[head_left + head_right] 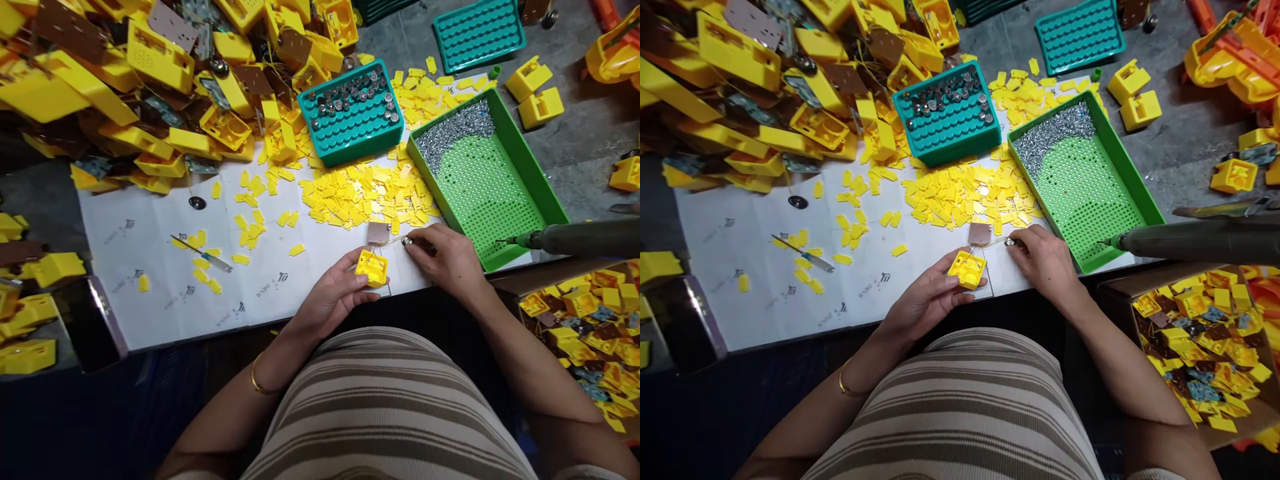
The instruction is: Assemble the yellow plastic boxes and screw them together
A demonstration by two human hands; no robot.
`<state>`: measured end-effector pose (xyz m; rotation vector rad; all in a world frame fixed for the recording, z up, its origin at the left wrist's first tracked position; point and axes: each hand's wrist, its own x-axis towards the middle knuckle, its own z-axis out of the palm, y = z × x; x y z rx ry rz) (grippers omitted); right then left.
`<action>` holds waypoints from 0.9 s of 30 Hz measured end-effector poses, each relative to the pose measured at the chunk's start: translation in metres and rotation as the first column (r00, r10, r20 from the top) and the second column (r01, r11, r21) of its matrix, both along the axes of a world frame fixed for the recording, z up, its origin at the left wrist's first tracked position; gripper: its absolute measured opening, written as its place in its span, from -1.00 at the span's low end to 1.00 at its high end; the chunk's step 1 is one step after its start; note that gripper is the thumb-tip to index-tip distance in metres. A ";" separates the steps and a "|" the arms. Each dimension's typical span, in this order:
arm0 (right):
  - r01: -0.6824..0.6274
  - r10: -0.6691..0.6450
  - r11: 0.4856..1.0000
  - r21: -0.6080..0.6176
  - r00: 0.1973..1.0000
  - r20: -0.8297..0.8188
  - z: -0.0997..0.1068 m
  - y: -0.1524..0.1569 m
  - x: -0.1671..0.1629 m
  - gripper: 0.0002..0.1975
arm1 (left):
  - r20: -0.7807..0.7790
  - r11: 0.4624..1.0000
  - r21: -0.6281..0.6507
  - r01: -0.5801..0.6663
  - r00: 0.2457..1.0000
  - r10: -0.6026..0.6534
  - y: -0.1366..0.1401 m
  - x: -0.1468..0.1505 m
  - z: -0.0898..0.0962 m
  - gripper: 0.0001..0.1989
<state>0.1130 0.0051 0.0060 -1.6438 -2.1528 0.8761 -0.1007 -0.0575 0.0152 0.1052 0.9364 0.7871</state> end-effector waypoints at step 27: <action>-0.514 0.524 0.852 -0.103 0.827 0.204 0.046 -0.005 -0.034 -0.94 | -0.139 0.987 0.147 0.057 0.990 -0.036 0.006 0.009 0.009 -0.32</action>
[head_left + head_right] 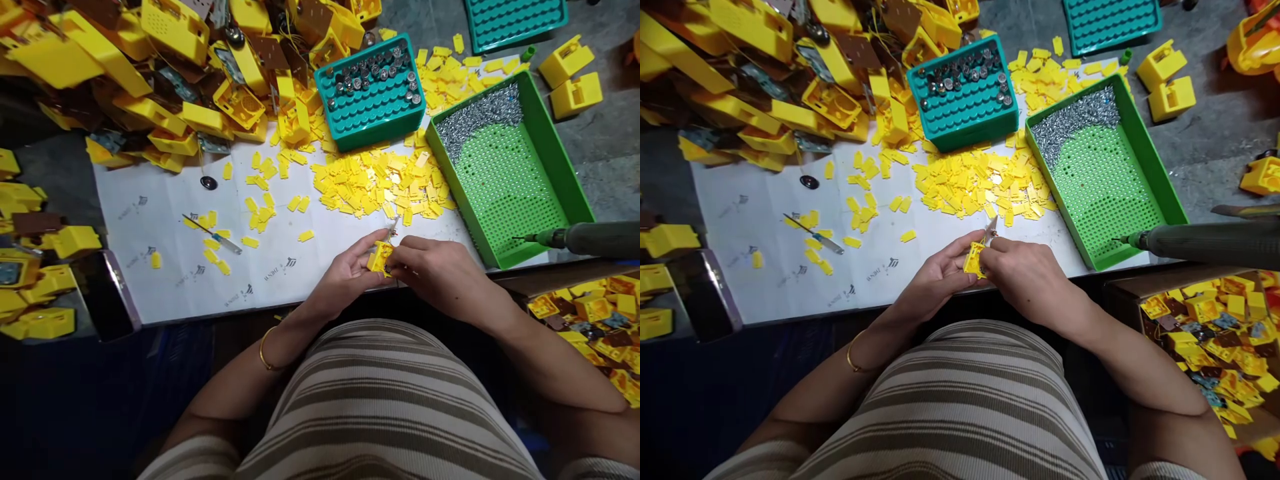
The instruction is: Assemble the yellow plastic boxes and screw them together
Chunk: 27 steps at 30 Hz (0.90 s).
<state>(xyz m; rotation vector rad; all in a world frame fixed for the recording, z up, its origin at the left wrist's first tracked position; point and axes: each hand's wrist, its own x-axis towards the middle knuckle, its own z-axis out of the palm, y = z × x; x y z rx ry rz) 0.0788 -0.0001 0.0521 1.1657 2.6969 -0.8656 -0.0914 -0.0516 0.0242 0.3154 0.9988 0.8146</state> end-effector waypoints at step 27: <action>0.267 -0.684 0.629 -0.730 0.637 -0.356 -0.042 0.007 0.014 -0.57 | 0.029 0.992 -0.051 0.119 0.993 -0.117 0.001 -0.014 -0.004 -0.35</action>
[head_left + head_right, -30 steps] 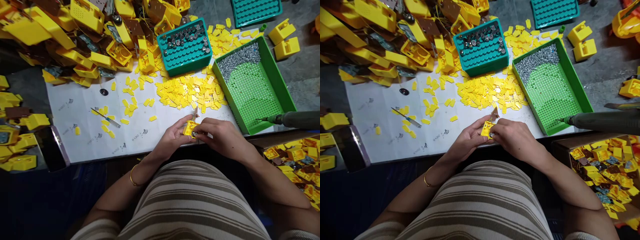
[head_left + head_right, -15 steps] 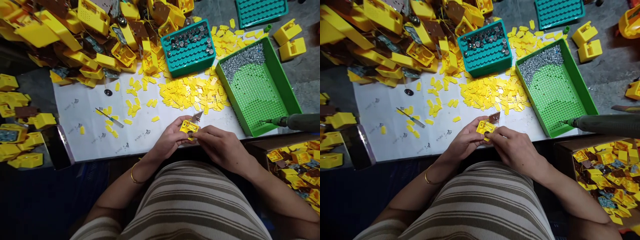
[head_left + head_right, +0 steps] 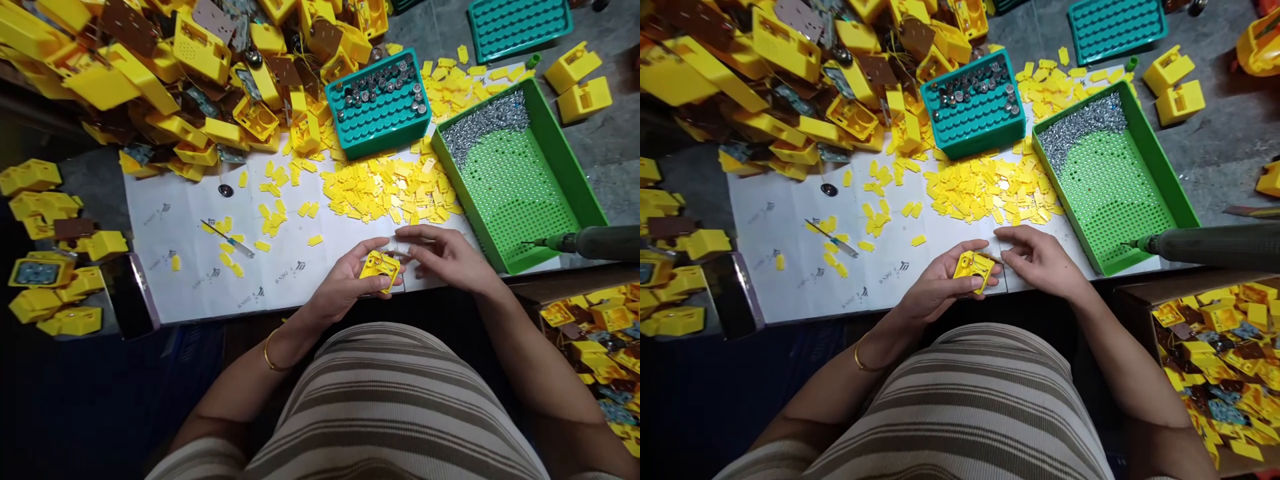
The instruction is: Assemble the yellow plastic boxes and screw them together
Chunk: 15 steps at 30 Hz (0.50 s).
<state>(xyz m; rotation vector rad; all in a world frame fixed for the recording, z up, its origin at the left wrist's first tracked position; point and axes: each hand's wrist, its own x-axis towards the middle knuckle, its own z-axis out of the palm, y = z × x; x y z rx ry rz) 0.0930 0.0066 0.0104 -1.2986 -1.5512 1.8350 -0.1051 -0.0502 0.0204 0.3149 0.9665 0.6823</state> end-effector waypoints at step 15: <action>0.050 -0.138 0.901 -0.431 0.975 -0.176 0.000 0.001 -0.011 -0.49 | -0.363 0.946 0.207 0.249 0.918 -0.162 -0.001 -0.001 0.001 -0.30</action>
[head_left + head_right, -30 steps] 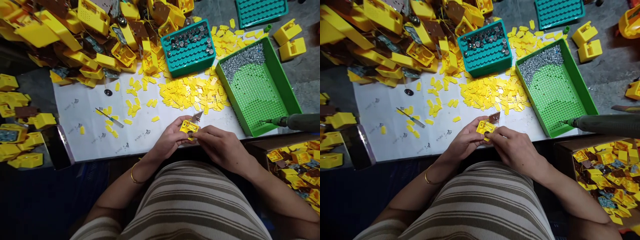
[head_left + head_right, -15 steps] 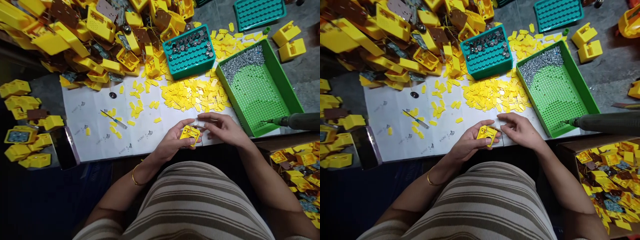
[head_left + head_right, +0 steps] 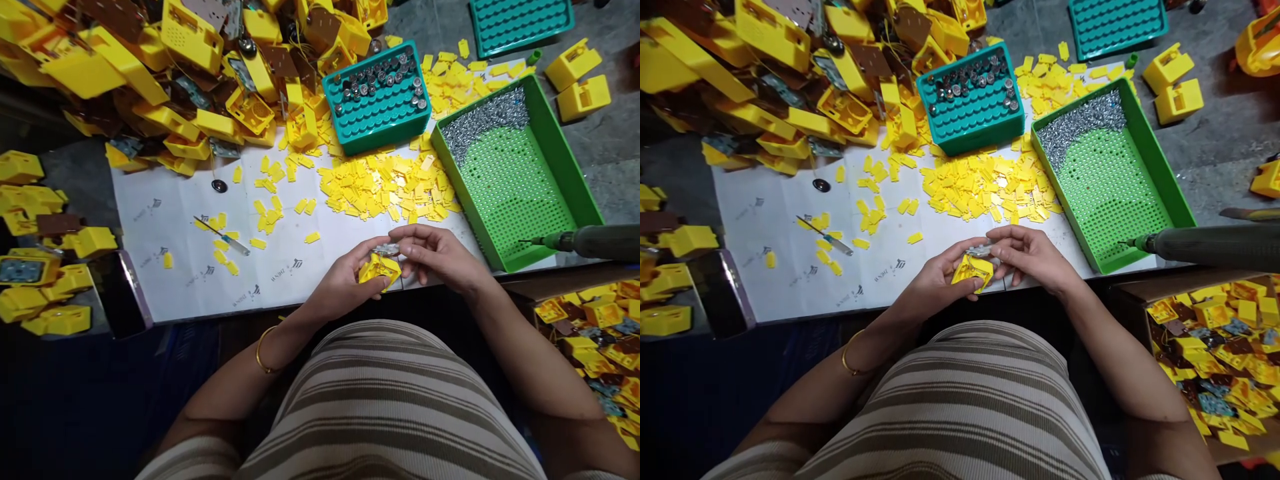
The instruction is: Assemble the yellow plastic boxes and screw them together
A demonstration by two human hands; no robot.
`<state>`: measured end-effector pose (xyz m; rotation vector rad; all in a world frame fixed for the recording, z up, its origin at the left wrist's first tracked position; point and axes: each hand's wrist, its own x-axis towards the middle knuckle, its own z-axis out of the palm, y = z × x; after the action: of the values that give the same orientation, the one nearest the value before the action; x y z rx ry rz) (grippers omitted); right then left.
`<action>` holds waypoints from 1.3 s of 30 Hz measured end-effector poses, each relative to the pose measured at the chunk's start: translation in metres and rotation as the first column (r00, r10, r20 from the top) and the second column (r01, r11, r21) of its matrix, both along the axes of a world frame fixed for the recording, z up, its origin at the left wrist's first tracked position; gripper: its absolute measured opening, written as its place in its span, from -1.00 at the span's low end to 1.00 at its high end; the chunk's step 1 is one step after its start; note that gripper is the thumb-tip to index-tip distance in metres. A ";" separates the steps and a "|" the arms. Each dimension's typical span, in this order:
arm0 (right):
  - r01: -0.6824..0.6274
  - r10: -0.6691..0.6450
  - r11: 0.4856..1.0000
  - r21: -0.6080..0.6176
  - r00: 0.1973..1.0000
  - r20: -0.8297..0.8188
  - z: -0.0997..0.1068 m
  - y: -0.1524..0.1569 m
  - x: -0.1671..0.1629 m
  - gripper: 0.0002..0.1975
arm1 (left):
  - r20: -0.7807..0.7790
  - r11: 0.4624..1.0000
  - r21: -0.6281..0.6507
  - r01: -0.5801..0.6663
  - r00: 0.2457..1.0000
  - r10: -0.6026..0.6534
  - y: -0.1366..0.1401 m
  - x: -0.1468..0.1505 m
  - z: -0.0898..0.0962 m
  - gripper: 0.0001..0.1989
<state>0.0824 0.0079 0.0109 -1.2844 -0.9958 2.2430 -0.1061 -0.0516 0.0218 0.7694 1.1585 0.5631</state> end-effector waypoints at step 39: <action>-0.401 0.114 0.346 0.848 0.915 0.387 0.026 -0.042 0.005 -0.69 | 0.419 0.866 -0.445 -0.228 0.802 0.426 -0.002 -0.007 0.003 -0.66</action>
<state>0.0871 -0.0337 0.0365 -0.8689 -2.2593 1.1580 -0.1135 -0.0537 0.0253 0.0571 0.8640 0.7574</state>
